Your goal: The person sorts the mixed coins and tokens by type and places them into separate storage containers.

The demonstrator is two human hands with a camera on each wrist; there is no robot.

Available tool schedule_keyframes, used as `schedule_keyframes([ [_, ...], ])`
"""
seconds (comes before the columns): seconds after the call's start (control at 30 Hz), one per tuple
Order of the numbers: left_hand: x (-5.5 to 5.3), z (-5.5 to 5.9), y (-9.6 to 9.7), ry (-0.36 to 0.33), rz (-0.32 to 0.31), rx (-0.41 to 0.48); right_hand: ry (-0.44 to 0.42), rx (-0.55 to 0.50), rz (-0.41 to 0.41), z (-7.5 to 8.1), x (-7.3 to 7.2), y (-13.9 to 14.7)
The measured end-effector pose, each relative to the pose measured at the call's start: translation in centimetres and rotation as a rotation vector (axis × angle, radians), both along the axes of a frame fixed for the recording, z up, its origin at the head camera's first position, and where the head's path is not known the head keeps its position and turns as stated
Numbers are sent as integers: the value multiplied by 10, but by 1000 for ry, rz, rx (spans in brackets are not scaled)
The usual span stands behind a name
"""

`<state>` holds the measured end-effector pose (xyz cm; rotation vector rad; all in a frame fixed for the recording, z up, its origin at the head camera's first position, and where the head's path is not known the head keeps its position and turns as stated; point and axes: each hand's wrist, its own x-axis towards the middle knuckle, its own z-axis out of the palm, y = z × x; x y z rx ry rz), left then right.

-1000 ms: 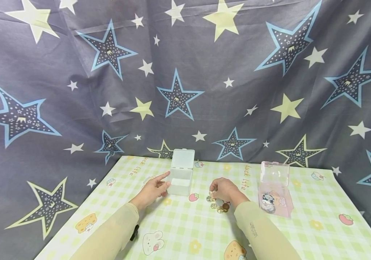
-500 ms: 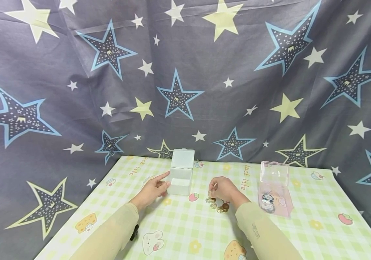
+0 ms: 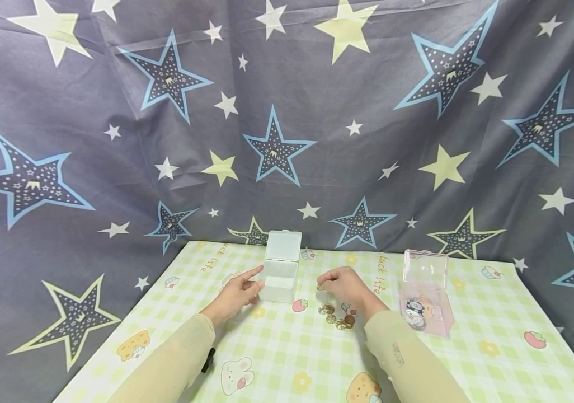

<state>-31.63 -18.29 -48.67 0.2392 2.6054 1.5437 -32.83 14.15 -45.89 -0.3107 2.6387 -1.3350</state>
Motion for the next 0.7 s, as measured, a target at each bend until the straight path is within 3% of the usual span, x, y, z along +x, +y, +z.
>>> schedule_keyframes([
  [0.33, 1, 0, 1, 1, 7, -8, -20, -153, 19, 10, -1, -19],
  [0.7, 3, 3, 2, -2, 7, -2, -26, -187, 26, 12, -1, -41],
])
